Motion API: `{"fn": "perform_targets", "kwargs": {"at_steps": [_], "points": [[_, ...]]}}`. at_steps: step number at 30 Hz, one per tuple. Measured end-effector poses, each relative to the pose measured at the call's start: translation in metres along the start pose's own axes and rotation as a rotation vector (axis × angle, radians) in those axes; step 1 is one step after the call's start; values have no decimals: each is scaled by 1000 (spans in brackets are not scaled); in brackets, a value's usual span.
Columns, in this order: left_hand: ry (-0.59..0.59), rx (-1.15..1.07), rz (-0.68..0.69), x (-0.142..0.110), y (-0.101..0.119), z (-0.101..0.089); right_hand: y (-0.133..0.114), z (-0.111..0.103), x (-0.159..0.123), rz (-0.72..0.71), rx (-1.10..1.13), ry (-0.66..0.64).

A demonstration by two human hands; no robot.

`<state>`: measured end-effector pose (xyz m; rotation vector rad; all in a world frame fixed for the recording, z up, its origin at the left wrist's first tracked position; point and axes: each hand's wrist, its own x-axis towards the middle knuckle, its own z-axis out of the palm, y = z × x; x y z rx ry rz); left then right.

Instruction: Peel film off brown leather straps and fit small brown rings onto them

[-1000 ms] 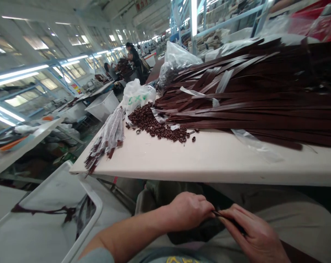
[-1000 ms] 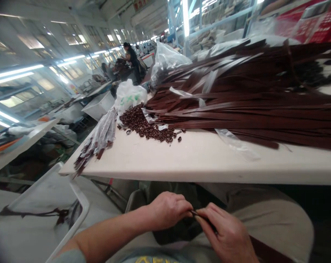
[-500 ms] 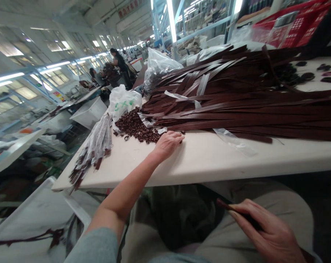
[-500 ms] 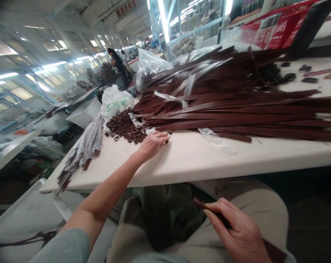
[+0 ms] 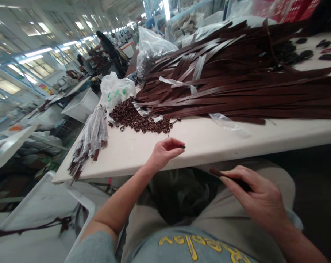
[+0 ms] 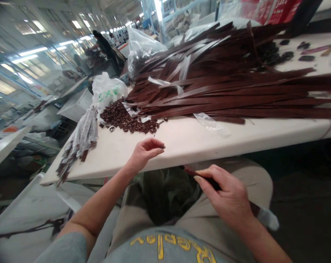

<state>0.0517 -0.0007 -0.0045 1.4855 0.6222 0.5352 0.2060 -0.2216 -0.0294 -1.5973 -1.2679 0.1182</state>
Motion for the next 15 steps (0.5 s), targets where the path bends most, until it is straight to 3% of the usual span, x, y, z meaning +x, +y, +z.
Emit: {"fn": "perform_targets", "kwargs": {"at_steps": [3, 6, 15], "points": [[51, -139, -95, -45, -10, 19, -15, 8, 7, 3, 53, -16], [68, -244, -129, -69, -19, 32, -27, 17, 10, -8, 114, -51], [35, -400, -124, -83, -17, 37, -39, 24, 3, -48, 167, -97]]}}
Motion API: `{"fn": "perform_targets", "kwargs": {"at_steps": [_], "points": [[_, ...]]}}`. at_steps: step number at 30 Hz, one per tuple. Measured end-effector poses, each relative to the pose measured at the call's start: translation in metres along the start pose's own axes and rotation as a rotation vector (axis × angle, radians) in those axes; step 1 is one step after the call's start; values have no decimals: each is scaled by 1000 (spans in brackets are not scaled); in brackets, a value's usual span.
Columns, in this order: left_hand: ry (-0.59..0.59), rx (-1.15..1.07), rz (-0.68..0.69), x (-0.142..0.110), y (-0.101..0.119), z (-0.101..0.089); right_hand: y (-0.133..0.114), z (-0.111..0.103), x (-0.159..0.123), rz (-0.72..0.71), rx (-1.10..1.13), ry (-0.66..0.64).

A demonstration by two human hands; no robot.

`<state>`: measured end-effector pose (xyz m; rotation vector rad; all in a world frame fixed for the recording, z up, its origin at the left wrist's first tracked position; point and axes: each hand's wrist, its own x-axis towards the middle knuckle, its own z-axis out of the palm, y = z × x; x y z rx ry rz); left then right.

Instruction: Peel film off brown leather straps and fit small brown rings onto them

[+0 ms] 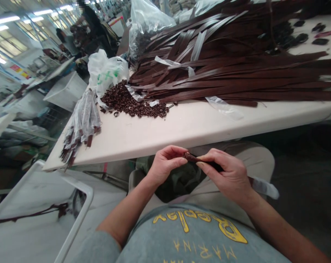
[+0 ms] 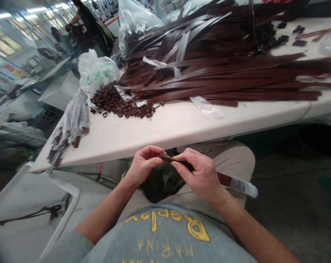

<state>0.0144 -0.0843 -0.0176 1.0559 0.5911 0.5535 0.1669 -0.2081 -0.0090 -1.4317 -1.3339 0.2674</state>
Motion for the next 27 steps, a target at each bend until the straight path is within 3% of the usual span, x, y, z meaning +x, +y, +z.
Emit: {"fn": "perform_targets", "kwargs": {"at_steps": [5, 15, 20, 27], "points": [[-2, -54, -16, -4, 4, 1, -2, -1, -3, 3, 29, -11], [-111, 71, -76, -9, 5, 8, -5, 5, -7, -19, 12, -41], [-36, 117, -26, -10, 0, 3, 1, 6, -9, -5, 7, -87], [17, 195, -5, -13, 8, -8, 10, -6, -18, -73, -165, -185]]}}
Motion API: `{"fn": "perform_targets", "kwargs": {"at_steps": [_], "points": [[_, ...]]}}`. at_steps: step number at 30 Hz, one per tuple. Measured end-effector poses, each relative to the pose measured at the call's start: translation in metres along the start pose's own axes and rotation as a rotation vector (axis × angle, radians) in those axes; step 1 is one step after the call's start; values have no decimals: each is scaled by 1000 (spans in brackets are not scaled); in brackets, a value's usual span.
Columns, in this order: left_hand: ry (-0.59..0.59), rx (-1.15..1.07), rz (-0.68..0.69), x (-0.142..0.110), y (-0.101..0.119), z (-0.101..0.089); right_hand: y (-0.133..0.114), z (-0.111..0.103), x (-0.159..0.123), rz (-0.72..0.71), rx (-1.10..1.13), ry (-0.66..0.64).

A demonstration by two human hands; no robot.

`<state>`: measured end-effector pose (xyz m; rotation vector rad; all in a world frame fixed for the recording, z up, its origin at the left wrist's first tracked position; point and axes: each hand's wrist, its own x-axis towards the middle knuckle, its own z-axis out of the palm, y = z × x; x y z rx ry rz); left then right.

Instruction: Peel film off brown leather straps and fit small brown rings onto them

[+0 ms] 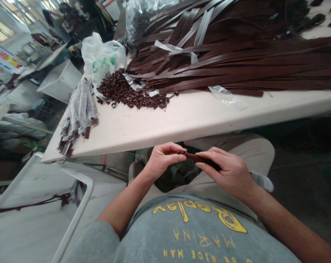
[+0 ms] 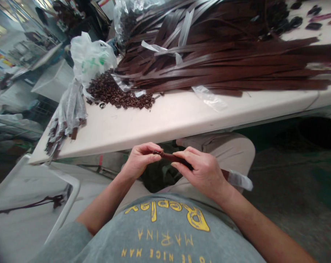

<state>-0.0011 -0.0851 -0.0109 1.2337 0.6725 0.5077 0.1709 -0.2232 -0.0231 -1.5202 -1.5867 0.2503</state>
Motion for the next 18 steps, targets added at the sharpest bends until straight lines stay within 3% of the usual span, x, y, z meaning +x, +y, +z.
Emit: {"fn": "perform_targets", "kwargs": {"at_steps": [8, 14, 18], "points": [[0, -22, -42, -4, -8, -5, -3, 5, 2, -39, 27, -11], [-74, -60, -90, -8, -14, 6, -4, 14, 6, -57, 45, -20], [-29, -8, -64, -6, -13, 0, 2, 12, -1, 6, 4, -80]]}}
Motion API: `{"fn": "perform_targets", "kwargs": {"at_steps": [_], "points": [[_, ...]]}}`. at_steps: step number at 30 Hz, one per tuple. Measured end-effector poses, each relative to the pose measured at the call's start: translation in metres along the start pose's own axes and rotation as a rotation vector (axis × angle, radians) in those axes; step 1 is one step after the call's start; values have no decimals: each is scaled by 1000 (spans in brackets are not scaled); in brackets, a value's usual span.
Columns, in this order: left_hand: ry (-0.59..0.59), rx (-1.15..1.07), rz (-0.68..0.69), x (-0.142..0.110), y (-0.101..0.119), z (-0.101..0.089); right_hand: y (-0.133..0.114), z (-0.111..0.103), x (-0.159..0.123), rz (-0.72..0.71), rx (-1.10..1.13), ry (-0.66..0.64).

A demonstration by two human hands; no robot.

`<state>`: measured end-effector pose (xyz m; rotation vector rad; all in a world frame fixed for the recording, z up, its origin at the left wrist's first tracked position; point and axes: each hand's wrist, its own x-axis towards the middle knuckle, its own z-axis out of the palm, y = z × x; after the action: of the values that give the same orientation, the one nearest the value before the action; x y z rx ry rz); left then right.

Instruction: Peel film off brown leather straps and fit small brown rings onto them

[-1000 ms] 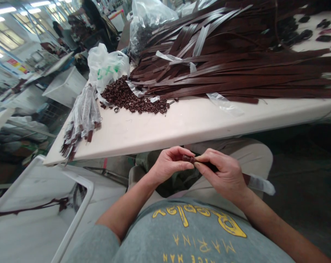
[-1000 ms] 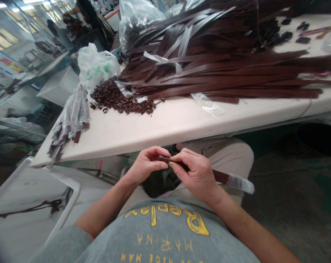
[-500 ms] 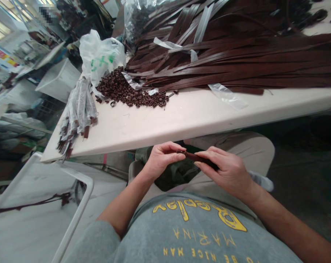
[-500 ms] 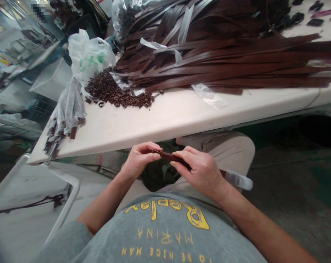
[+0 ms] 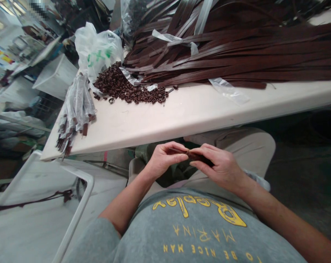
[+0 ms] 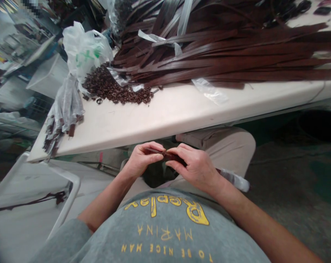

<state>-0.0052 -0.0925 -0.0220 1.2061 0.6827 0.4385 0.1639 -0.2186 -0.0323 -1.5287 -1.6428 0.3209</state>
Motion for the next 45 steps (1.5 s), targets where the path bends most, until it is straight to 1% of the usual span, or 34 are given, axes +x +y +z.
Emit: {"fn": "perform_targets", "kwargs": {"at_steps": [3, 5, 10, 13, 16, 21, 24, 26, 28, 30, 32, 35, 37, 39, 40, 42, 45], "points": [[55, 38, 22, 1, 4, -10, 4, -8, -11, 31, -118, -9], [50, 49, 29, 0, 6, -14, 5, -12, -16, 30, -150, -25], [6, 16, 11, -4, 3, -14, 6, -13, -20, 54, -63, -64], [-20, -30, -18, -7, -3, -11, 5, -11, -19, 41, -44, -42], [-48, -67, -83, -9, -10, -4, 3, -8, -19, 13, -86, -18], [0, -126, -118, -10, -20, 12, -4, -1, -16, -23, -210, 0], [-10, -107, -113, -10, -23, 17, -6, 5, -10, -55, -260, 12], [-26, -86, -90, -10, -23, 14, -6, 7, -8, -48, -242, -9], [-39, -40, -65, -10, -22, 7, -4, 5, -7, -12, -190, -81], [-28, 20, -36, -9, -21, -2, 0, 1, -9, 30, -165, -150], [-6, 66, -13, -9, -19, -8, 4, -3, -12, 46, -170, -172], [-11, 80, -14, -10, -17, -5, 4, 1, -14, 30, -155, -166], [-45, 59, -36, -11, -16, 2, 1, 6, -12, 23, -141, -159], [-88, 40, -43, -12, -14, 6, -2, 7, -9, 34, -123, -183], [-104, 37, -35, -12, -14, 5, -2, 4, -8, 48, -105, -204], [-102, 28, -3, -10, -12, -4, 4, -8, -11, 103, -44, -238], [-26, -28, 36, -6, -7, -27, 23, -32, -25, 242, 67, -287]]}}
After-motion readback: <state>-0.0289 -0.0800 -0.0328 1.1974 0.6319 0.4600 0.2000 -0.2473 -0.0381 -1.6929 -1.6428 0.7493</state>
